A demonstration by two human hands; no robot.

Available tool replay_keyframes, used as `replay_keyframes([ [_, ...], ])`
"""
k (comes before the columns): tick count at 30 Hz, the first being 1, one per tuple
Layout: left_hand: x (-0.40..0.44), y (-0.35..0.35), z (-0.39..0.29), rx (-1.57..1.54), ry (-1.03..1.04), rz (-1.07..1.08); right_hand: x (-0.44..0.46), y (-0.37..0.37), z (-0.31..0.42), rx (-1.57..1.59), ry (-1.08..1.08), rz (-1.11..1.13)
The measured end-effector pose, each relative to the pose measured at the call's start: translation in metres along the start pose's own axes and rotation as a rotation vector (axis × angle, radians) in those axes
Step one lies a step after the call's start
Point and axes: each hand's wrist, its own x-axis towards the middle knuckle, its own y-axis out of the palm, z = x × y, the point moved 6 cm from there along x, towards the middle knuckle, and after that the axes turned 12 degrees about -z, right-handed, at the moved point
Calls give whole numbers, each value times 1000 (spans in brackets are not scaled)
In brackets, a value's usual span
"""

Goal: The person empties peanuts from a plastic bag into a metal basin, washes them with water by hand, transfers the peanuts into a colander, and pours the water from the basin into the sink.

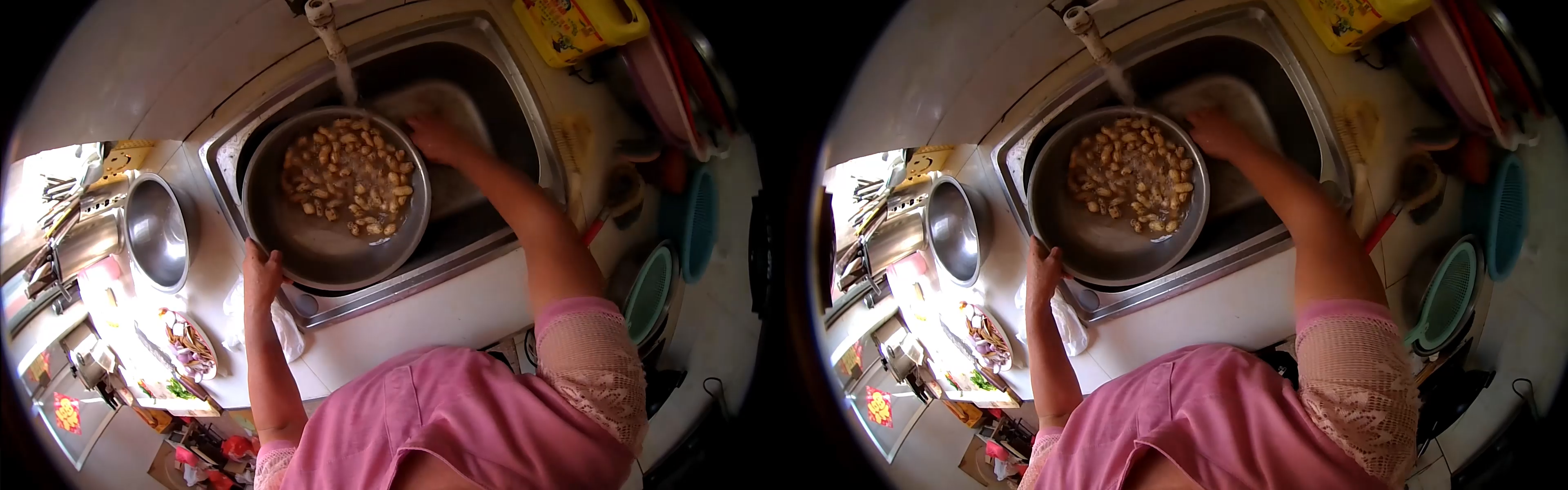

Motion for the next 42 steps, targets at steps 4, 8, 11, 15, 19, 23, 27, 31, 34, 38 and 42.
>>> replay_keyframes([
  [4, 7, 9, 6, -61, 127, 14, -45, -23, -24, 168, 300, 81],
  [8, 14, 65, 29, -236, -153, 147, -48, -48, -57, 47, 336, 86],
  [11, 10, 96, 35, -373, -187, 210, 8, -117, -16, 351, 606, -351],
  [15, 17, 127, 55, -503, -211, 234, 14, -59, 33, 380, 413, -86],
  [19, 21, 130, 63, -522, -252, 214, 60, -5, 77, -114, 378, 59],
  [23, 24, 130, 70, -513, -216, 135, 41, 15, 167, 39, 13, 247],
  [27, 35, 141, 85, -462, -148, 151, 9, -13, 108, 6, -369, 444],
  [31, 22, 129, 58, -423, -212, 178, 55, 9, 79, -117, 171, -37],
  [34, 20, 129, 53, -527, -192, 244, 35, 7, 122, -13, 140, 42],
  [38, 23, 134, 60, -460, -226, 270, -4, -8, 94, 95, -202, 351],
  [42, 28, 131, 63, -466, -186, 169, 44, -88, 71, 62, 226, 46],
])
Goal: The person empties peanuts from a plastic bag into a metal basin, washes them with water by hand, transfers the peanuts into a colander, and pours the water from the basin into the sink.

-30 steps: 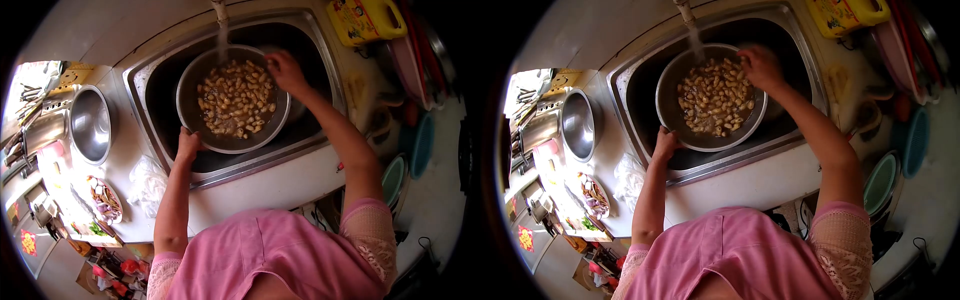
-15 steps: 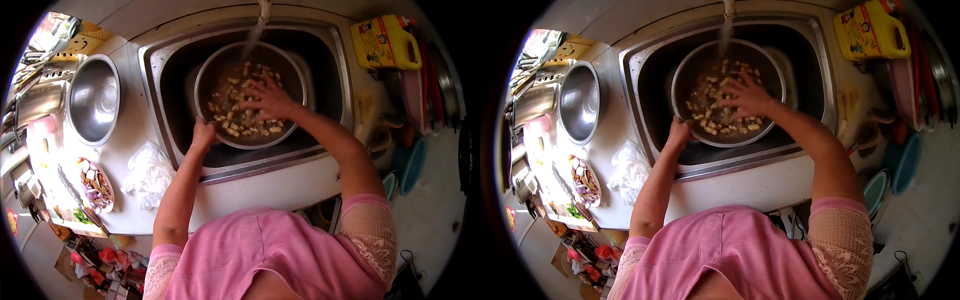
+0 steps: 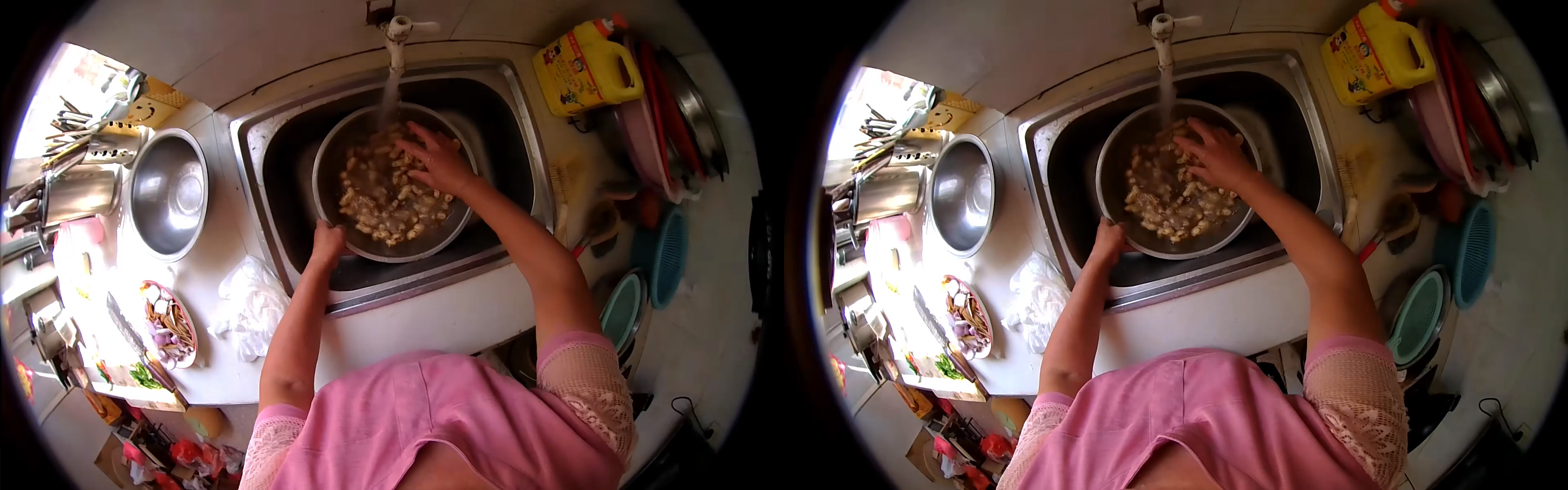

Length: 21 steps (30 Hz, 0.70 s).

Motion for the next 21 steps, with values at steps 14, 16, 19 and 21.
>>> replay_keyframes([
  [14, -18, 6, -21, -90, 11, 103, 70, -103, -56, 581, 389, -673],
  [16, -13, 7, -15, -80, 9, 125, 86, -126, -47, 563, 272, -722],
  [19, -12, 8, -13, -69, -1, 132, 112, -133, -32, 501, 275, -556],
  [21, -16, 6, -17, -67, -21, 112, 112, -136, -22, 447, 342, -572],
])
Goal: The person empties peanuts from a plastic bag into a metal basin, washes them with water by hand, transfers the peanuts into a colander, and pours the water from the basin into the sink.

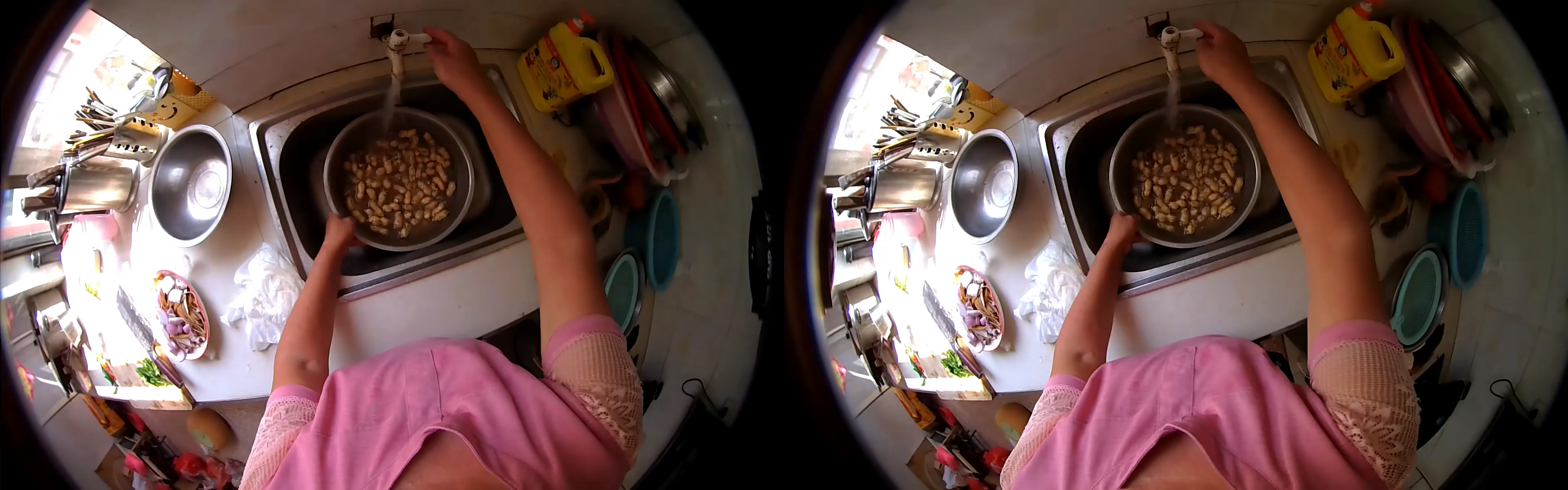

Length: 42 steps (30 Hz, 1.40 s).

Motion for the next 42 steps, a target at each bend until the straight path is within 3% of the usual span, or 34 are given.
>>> replay_keyframes([
  [2, -2, 1, -1, 42, -54, 24, -16, 8, 7, -63, 39, -33],
  [4, 7, 0, 8, 45, -71, 16, -41, 15, 22, -70, -70, -111],
  [7, 7, 1, 9, 87, -105, 39, -52, 16, 5, 427, -24, 69],
  [9, -2, -2, -1, 36, -64, -43, -68, 2, -45, 61, 73, 117],
  [11, 0, -2, 2, 62, -116, -32, -101, -9, -124, -502, 116, 103],
  [13, 0, -4, 2, 87, -164, -26, -143, -11, -175, -681, 308, 321],
  [14, -3, -6, -1, 45, -178, -62, -154, -8, -184, -678, 314, 315],
  [16, -15, -6, -14, 10, -164, -99, -175, -19, -195, -215, 575, 55],
  [21, -41, -45, -49, -1, -51, -185, -186, -30, -149, 52, 692, -197],
  [23, -63, -65, -74, 158, 3, -167, -186, -38, -118, 112, 692, -256],
  [27, -110, -104, -105, 6, 107, -238, -201, -28, -48, 632, 831, -186],
  [29, -124, -145, -107, 122, 140, -340, -211, -20, -20, 817, 819, -146],
  [31, -146, -174, -109, 239, 45, -436, -224, -12, 0, 803, 771, -71],
  [35, -184, -215, -103, 272, 61, -563, -256, 6, 30, 735, 697, 3],
  [36, -188, -231, -94, 243, 41, -578, -261, 3, 42, 784, 617, -78],
  [42, -220, -267, -73, 266, -57, -642, -293, 17, 67, 877, 644, 98],
])
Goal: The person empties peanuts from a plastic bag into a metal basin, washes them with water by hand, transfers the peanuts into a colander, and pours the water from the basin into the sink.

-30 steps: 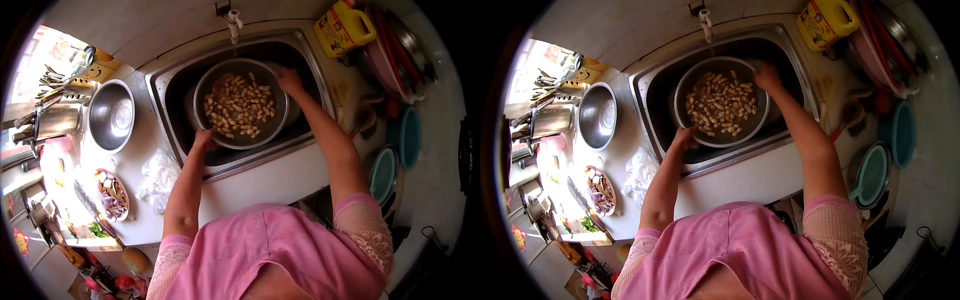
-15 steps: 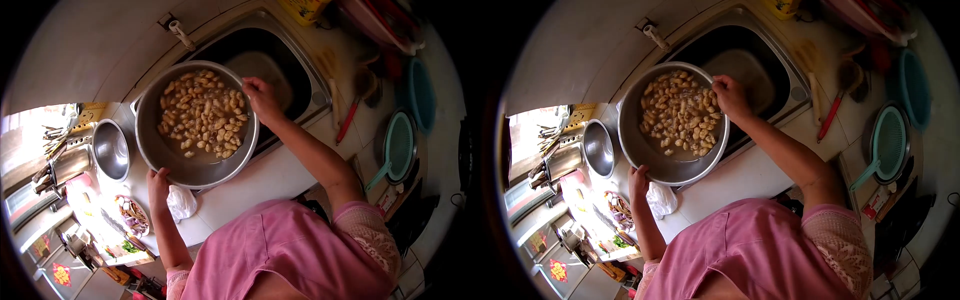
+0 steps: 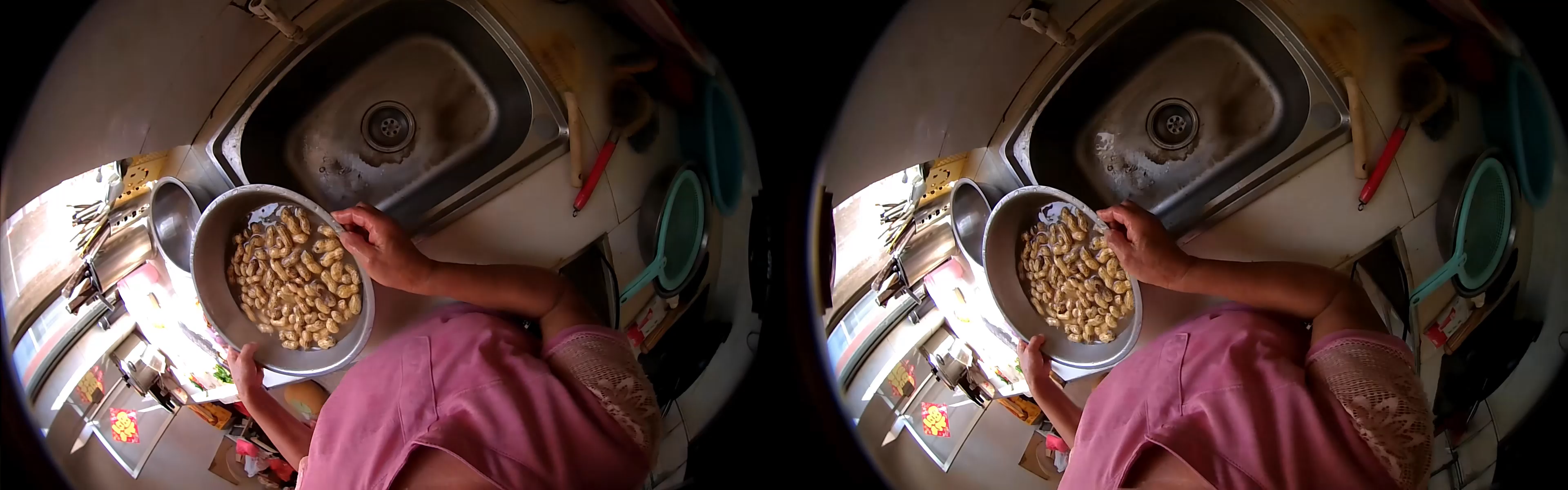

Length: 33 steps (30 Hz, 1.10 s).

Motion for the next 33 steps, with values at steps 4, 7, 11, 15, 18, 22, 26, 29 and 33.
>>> replay_keyframes([
  [4, 0, -1, 5, -19, 5, -20, -3, 4, 12, 71, 46, 15],
  [7, -4, 8, -2, -106, 7, 16, -3, 5, 29, -22, -64, 53],
  [11, -13, 43, -23, -81, 51, 79, 21, -21, 38, 31, -51, -84],
  [15, -16, 106, -44, -164, 85, 235, 57, -57, 50, -76, -55, -164],
  [18, -4, 157, -42, -285, 66, 420, 84, -81, 57, -188, -147, -242],
  [22, 17, 224, -47, -194, 79, 456, 130, -130, 22, -363, -171, -371],
  [26, 25, 280, -53, -131, 89, 519, 151, -168, 16, -646, -106, -463],
  [29, 37, 313, -50, -147, 98, 537, 155, -189, -1, -750, -60, -507],
  [33, 62, 340, -32, -118, 151, 522, 109, -169, 34, -830, -92, -317],
])
